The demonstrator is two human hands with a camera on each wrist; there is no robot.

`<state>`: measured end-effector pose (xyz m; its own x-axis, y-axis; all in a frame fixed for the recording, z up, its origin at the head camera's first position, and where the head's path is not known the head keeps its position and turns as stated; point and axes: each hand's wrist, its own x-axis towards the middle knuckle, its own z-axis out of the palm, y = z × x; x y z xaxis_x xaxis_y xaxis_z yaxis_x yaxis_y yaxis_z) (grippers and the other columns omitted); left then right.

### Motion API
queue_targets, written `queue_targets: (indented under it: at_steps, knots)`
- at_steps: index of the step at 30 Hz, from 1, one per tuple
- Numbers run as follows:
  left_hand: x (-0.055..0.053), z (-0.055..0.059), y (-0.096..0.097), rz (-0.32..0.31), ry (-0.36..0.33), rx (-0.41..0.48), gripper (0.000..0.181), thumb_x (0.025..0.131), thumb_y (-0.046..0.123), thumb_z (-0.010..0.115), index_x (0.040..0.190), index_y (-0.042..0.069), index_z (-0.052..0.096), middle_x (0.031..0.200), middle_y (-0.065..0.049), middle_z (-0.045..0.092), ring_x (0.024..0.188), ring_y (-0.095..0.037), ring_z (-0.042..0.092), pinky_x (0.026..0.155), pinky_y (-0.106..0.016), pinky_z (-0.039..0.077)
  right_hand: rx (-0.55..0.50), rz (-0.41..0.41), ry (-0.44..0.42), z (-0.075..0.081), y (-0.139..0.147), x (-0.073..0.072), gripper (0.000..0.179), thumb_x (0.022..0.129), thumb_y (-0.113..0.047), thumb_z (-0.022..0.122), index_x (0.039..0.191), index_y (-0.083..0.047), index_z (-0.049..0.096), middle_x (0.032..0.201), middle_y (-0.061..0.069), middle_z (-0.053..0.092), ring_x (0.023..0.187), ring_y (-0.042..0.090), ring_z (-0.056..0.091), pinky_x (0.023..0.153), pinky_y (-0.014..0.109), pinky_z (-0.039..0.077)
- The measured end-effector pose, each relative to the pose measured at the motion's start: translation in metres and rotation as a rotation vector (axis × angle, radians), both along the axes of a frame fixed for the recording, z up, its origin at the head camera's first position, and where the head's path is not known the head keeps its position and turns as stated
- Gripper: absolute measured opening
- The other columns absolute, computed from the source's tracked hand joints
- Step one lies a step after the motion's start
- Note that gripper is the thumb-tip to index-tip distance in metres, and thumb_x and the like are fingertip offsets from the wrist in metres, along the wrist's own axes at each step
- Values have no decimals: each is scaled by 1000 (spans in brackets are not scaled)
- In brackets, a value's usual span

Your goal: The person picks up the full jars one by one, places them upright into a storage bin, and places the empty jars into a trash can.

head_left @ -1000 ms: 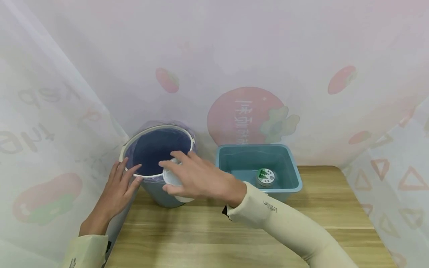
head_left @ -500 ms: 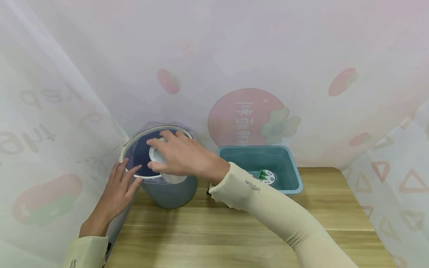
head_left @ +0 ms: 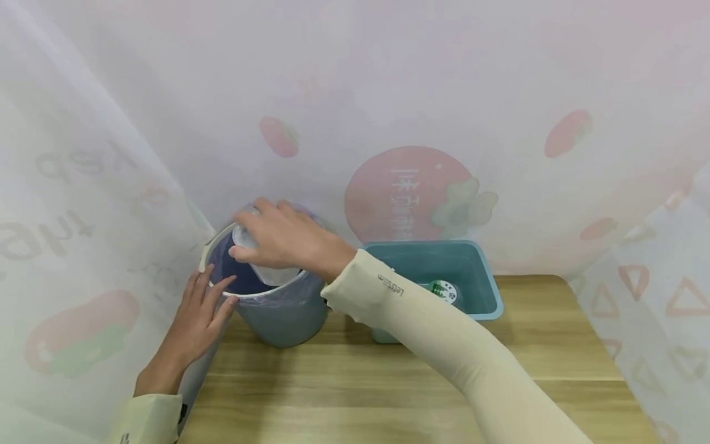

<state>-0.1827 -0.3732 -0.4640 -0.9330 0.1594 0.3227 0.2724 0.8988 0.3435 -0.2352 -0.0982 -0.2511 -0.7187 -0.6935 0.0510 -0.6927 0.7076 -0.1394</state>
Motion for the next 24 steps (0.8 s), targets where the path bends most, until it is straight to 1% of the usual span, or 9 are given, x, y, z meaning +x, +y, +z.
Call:
queue_targets:
  at_steps: [3,5,9,13,17,19,24]
  knots:
    - [1,0,-2,-3,12,5,50,117,35,49,158,6,50,178,-33,15,166,-57,1,126,-83,11,-9,-26,-32,-1,-10,-8,65,110,-64,49,169,-39,39,173,-1,40,152,33,49,124,47,46]
    - [2,1,-3,-7,16,5,50,117,35,48,158,6,50,178,-33,15,166,-56,0,127,-82,10,-13,-46,-46,-3,-17,-13,66,110,-65,48,170,-39,36,174,-1,38,154,33,46,124,46,45]
    - [2,2,-3,-8,22,8,50,117,35,50,158,6,51,178,-34,15,166,-57,1,126,-82,11,-21,-83,-47,-14,-29,-23,69,109,-67,48,171,-40,33,177,-2,33,158,33,42,125,46,45]
    - [1,0,0,-17,16,18,50,117,34,50,158,5,51,177,-35,16,165,-59,2,123,-85,14,-25,-103,-36,-32,-38,-34,69,109,-67,50,171,-39,34,177,-1,33,158,33,42,124,46,46]
    - [1,2,0,-5,11,14,50,117,35,50,158,6,50,177,-34,15,165,-59,2,121,-87,14,-60,-102,-65,-54,-47,-44,70,108,-66,55,170,-38,37,178,2,32,160,35,40,119,46,51]
    - [2,5,0,1,14,6,50,117,35,50,158,7,51,178,-33,15,165,-59,3,120,-88,16,-69,-109,-82,-65,-50,-48,73,106,-68,57,170,-39,37,178,3,32,160,36,40,116,46,55]
    - [2,9,0,-5,12,-8,52,116,36,51,159,8,50,177,-33,16,165,-59,3,118,-89,17,-12,-118,-72,-89,-51,-51,79,104,-71,58,171,-34,36,176,4,35,158,34,42,119,44,52]
